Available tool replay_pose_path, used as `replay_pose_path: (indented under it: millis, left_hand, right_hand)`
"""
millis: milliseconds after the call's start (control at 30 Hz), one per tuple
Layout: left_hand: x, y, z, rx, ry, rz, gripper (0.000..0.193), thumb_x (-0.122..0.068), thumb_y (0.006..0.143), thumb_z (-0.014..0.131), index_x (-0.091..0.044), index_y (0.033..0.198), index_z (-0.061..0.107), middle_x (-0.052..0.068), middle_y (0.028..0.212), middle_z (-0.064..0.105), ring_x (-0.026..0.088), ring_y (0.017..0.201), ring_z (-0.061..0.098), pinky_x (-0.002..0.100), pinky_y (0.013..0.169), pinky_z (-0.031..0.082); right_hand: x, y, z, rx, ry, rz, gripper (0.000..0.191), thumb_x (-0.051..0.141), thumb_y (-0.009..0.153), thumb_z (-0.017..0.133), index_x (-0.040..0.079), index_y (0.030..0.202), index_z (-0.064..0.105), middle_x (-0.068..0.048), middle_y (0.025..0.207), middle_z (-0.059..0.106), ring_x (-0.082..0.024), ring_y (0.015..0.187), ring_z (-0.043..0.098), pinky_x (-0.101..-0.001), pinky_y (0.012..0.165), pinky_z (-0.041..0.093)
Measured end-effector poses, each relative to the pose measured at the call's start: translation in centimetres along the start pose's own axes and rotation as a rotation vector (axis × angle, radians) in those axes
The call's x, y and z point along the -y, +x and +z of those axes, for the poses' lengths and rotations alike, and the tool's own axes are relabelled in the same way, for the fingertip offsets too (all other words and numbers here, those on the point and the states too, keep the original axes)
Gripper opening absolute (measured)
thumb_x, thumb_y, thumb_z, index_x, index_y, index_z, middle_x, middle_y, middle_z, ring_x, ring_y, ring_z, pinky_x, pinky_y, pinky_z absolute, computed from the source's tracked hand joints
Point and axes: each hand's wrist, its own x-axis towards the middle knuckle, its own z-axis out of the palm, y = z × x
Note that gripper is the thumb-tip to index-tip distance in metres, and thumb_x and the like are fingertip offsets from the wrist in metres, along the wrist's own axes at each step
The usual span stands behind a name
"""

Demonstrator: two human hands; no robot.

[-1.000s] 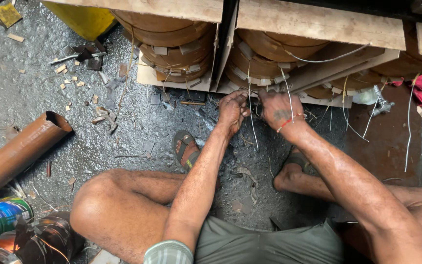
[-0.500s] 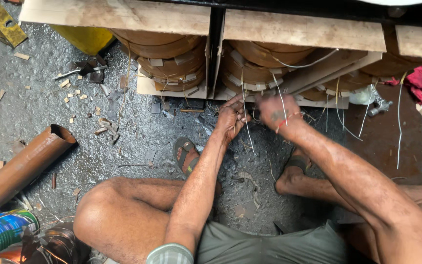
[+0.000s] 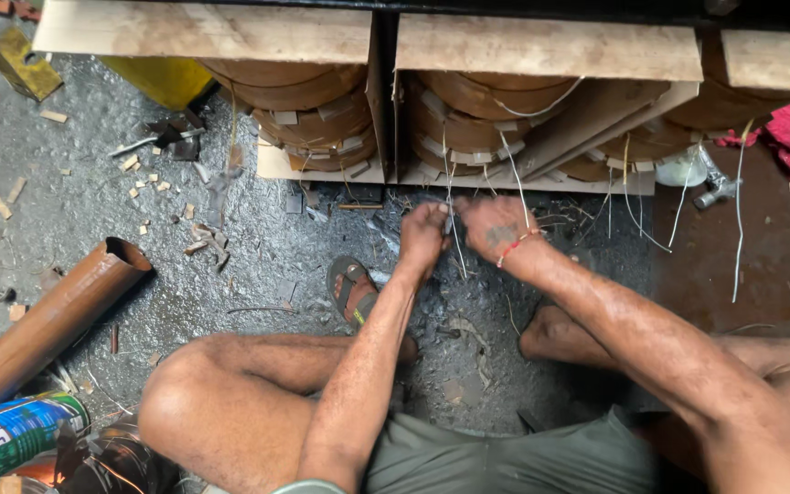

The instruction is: The person sits on the floor and uses a knife to cut and trim thin wooden strips attached to a curved wooden structure. They repeatedly pull, cut, and adjust the strips with both hands.

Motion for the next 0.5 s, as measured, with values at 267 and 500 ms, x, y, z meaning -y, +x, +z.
replay_pose_path:
  millis: [267,500]
  left_hand:
    - [0.1,-2.6,-1.2,0.084,-0.264,-0.133,0.015,-0.009,0.101,0.051,-0.002,0.097,0.064,0.0,0.067,0.049,0.011,0.053,0.044,0.029,0.047,0.042]
    - [0.7,-3.9,-2.3,0.134,-0.315,-0.208,0.018,-0.011,0.106,0.048,-0.002,0.099,0.062,-0.002,0.065,0.042,0.009,0.051,0.036,0.029,0.048,0.039]
  right_hand:
    - [0.2,-0.2,0.9,-0.019,-0.02,-0.188,0.031,0.018,0.085,0.064,0.009,0.115,0.066,-0.021,0.091,0.074,-0.039,0.085,0.074,-0.0525,0.077,0.058]
    - [0.4,-1.4,2.8,-0.028,0.078,-0.117,0.027,0.022,0.084,0.061,0.006,0.105,0.064,-0.02,0.085,0.073,-0.038,0.077,0.072,-0.0506,0.069,0.057]
